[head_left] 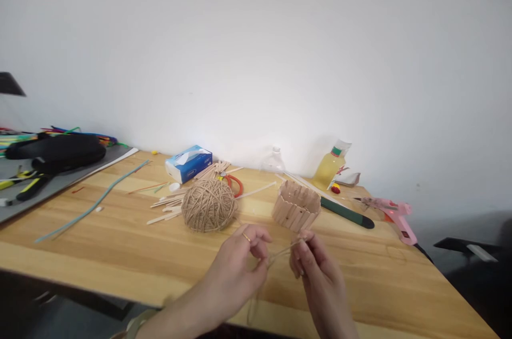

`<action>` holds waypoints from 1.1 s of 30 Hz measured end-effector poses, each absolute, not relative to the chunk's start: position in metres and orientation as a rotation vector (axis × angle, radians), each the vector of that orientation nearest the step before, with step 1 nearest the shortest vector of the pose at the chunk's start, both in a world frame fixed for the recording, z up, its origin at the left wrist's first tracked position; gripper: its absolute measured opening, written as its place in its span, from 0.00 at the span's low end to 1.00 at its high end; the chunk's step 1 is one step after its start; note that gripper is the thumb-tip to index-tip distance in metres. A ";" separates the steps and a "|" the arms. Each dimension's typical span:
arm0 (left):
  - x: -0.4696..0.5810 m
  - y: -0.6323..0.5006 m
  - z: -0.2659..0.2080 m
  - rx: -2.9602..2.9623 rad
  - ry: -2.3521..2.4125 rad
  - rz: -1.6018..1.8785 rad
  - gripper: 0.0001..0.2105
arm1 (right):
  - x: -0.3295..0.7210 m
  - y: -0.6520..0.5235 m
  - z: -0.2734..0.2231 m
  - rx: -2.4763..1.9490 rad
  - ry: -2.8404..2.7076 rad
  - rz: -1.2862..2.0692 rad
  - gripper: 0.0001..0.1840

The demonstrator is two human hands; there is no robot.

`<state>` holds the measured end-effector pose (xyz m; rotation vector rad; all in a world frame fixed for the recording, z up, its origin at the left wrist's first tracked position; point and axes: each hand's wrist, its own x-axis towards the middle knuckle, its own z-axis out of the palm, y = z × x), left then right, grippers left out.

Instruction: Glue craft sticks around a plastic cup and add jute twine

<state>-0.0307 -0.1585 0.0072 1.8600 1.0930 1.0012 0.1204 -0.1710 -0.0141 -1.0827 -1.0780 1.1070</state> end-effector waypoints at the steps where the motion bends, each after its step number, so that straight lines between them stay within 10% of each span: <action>1: -0.032 -0.158 0.007 1.875 1.076 0.974 0.09 | 0.122 -0.171 -0.011 -1.106 -1.073 1.094 0.20; 21: -0.030 -0.147 0.007 1.888 0.909 1.281 0.04 | 0.118 -0.177 -0.001 -1.189 -1.192 1.052 0.11; 33: -0.027 -0.152 0.004 2.115 0.929 1.420 0.08 | 0.112 -0.182 -0.002 -1.200 -1.482 0.362 0.05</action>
